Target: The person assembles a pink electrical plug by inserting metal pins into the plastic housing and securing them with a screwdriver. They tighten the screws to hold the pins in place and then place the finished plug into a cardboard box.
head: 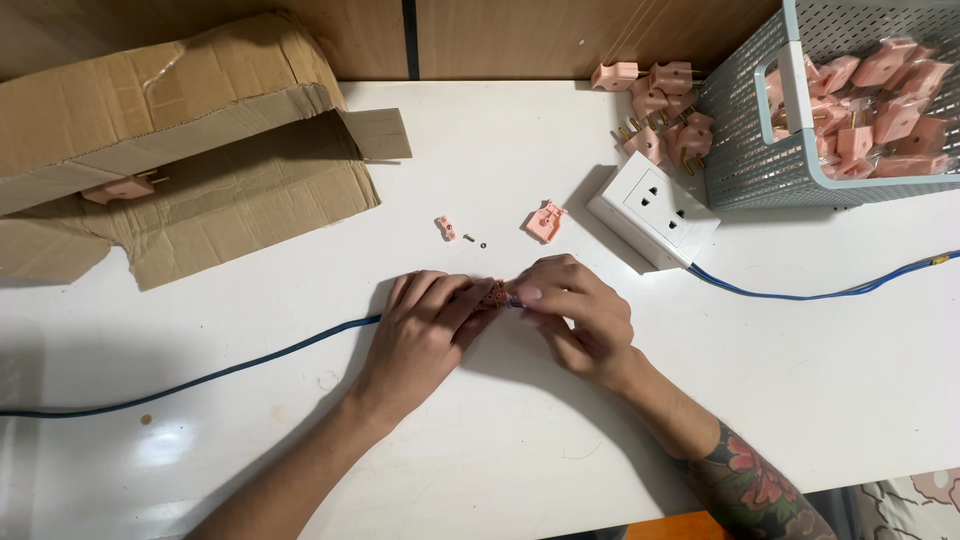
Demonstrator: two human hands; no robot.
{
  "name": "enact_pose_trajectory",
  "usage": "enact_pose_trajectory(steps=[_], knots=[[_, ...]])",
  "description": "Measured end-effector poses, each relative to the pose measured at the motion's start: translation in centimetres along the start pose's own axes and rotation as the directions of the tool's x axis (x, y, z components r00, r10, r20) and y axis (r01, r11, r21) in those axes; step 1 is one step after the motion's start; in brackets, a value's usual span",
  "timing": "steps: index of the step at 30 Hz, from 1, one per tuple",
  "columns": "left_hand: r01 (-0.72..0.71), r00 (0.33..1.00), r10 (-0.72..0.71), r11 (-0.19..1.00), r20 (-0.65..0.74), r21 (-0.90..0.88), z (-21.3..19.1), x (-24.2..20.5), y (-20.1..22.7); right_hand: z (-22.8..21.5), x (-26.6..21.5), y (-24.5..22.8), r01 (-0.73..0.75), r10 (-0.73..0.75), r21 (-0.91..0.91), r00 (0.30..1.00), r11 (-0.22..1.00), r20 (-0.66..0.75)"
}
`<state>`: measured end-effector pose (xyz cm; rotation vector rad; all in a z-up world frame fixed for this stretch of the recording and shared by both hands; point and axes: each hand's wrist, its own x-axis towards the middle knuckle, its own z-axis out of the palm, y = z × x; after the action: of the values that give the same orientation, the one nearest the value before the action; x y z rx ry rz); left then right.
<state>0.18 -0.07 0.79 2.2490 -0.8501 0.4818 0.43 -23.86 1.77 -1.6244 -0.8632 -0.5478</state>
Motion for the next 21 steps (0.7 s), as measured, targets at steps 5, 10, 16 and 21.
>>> enact_pose_trajectory(steps=[5, 10, 16, 21], knots=[[0.006, 1.0, -0.006, 0.999, -0.002, -0.032, 0.0, -0.3, 0.0, 0.2, 0.1, -0.4, 0.015, -0.014, -0.035, 1.0, 0.999, 0.02], [0.013, 1.0, -0.014, 1.0, -0.021, -0.023, 0.1, -0.4, 0.2, 0.8, 0.6, -1.3, -0.026, 0.026, -0.018, 1.0, 0.999, 0.012], [-0.001, 1.0, 0.001, 1.0, -0.005, 0.001, 0.2, -0.7, 0.0, -0.1, -1.1, 0.3, 0.001, -0.001, -0.044, 1.0, 0.999, -0.016], [0.002, 1.0, -0.002, 1.0, 0.004, 0.029, 1.1, -1.2, -0.9, 0.7, 0.9, -1.1, 0.033, -0.031, -0.043, 0.999, 0.999, 0.03]])
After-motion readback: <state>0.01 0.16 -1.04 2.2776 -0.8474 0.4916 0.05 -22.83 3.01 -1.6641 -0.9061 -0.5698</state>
